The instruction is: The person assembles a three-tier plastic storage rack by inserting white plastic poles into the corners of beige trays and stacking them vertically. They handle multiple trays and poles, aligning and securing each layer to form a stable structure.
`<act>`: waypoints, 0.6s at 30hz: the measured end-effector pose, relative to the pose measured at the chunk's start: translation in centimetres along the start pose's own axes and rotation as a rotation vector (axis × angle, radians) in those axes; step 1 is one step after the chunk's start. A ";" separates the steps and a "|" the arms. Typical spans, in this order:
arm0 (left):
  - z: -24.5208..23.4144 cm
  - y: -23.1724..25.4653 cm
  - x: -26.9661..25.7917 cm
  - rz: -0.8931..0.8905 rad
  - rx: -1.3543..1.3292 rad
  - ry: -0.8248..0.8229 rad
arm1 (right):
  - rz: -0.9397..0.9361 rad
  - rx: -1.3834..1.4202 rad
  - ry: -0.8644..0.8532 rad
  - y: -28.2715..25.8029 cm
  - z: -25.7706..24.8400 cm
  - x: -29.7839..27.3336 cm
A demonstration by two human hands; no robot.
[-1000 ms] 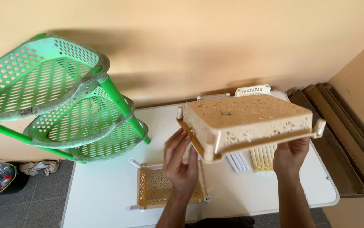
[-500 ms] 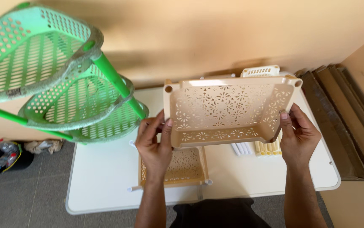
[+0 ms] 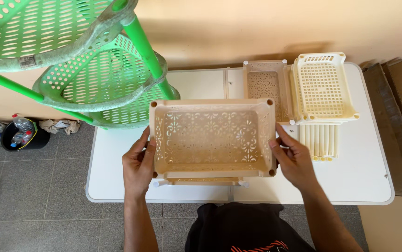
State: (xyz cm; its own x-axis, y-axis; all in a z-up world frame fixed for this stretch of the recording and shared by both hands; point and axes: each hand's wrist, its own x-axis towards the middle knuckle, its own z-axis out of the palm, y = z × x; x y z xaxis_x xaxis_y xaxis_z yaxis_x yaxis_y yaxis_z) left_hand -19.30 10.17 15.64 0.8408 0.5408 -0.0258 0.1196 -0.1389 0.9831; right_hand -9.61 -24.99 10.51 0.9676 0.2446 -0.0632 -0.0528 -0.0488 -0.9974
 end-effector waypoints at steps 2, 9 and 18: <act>-0.7 -1.3 -0.2 -0.029 0.017 0.008 | 0.018 -0.046 -0.019 0.7 0.8 -0.6; -2.3 -5.8 -0.1 -0.129 0.025 -0.034 | 0.122 -0.113 0.005 2.3 3.1 -1.8; -3.2 -9.6 0.2 -0.212 0.013 -0.079 | 0.160 -0.141 0.048 4.1 5.5 -2.4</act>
State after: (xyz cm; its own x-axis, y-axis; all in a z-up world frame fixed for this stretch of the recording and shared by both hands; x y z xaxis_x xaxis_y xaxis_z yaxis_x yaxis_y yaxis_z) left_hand -22.00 14.25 6.77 0.8350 0.4920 -0.2463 0.3045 -0.0404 0.9517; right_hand -13.50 -20.42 6.39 0.9605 0.1767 -0.2150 -0.1745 -0.2192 -0.9599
